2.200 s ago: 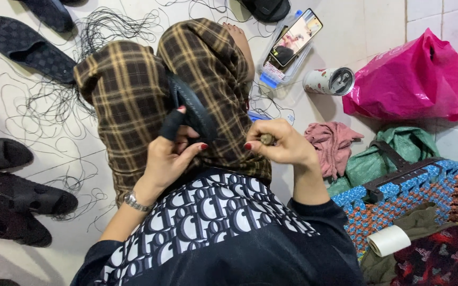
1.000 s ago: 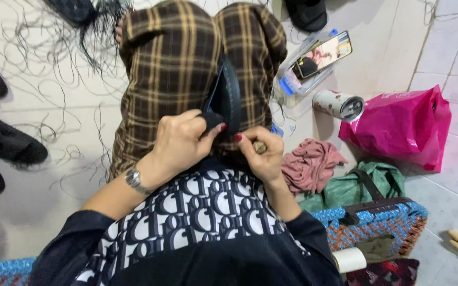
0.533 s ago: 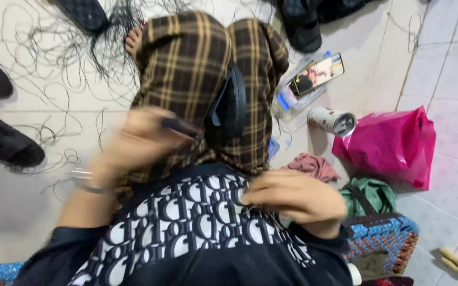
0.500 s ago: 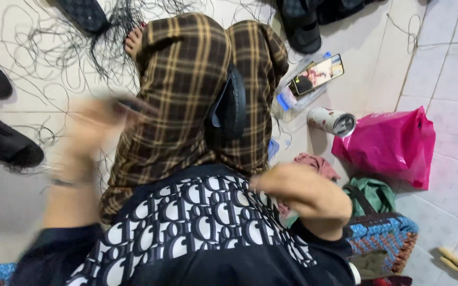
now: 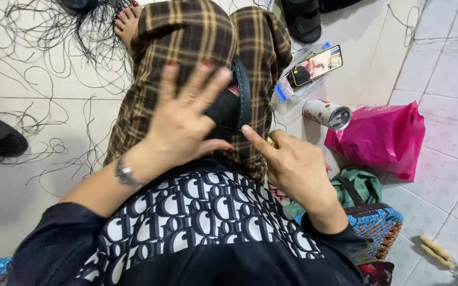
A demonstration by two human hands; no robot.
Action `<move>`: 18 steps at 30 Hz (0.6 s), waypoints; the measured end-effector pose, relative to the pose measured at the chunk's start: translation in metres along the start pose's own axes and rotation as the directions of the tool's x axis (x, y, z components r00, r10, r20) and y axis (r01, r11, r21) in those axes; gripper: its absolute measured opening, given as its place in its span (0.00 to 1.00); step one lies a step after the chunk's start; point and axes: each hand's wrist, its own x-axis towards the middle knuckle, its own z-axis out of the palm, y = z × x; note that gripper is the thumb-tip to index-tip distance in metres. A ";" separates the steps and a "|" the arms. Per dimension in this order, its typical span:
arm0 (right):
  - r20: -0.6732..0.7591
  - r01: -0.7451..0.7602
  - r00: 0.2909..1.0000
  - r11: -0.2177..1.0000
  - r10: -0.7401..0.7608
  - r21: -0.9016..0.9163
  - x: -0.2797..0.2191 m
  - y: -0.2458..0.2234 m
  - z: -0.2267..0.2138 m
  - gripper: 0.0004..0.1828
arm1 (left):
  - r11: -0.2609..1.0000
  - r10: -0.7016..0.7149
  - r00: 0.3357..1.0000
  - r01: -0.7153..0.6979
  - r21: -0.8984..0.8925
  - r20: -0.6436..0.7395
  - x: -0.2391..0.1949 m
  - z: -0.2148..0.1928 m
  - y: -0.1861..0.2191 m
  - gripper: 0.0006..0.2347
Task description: The person sits on the floor and sews a black shoe using a needle and thread. They repeatedly insert the needle into the shoe's sole and pull the thread through to stitch the material.
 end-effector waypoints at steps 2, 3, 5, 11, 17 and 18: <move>0.067 -0.067 0.995 0.997 0.069 -0.024 0.003 -0.008 -0.009 0.39 | 0.990 0.099 0.969 -0.118 -0.072 -0.225 0.007 0.026 0.010 0.19; 0.070 -0.069 0.995 0.997 0.071 -0.023 0.001 -0.013 -0.005 0.39 | 0.990 0.100 0.970 -0.119 -0.074 -0.223 0.011 0.031 0.012 0.19; -0.003 -0.128 0.991 0.928 0.135 -0.351 -0.004 -0.025 0.002 0.37 | 0.994 0.107 0.954 -0.113 -0.005 -0.279 0.016 0.040 0.016 0.20; -0.022 -0.067 0.998 0.994 0.065 -0.086 -0.002 -0.007 0.012 0.40 | 0.982 0.150 0.956 -0.174 -0.077 -0.252 0.018 0.043 0.015 0.16; -0.325 0.076 0.946 0.982 -0.016 0.173 0.010 0.002 0.040 0.34 | 0.978 0.167 0.935 -0.197 -0.067 -0.312 0.026 0.035 0.008 0.28; -0.328 0.072 0.945 0.983 -0.013 0.170 0.010 0.004 0.042 0.34 | 0.977 0.172 0.933 -0.203 -0.066 -0.315 0.023 0.033 0.009 0.28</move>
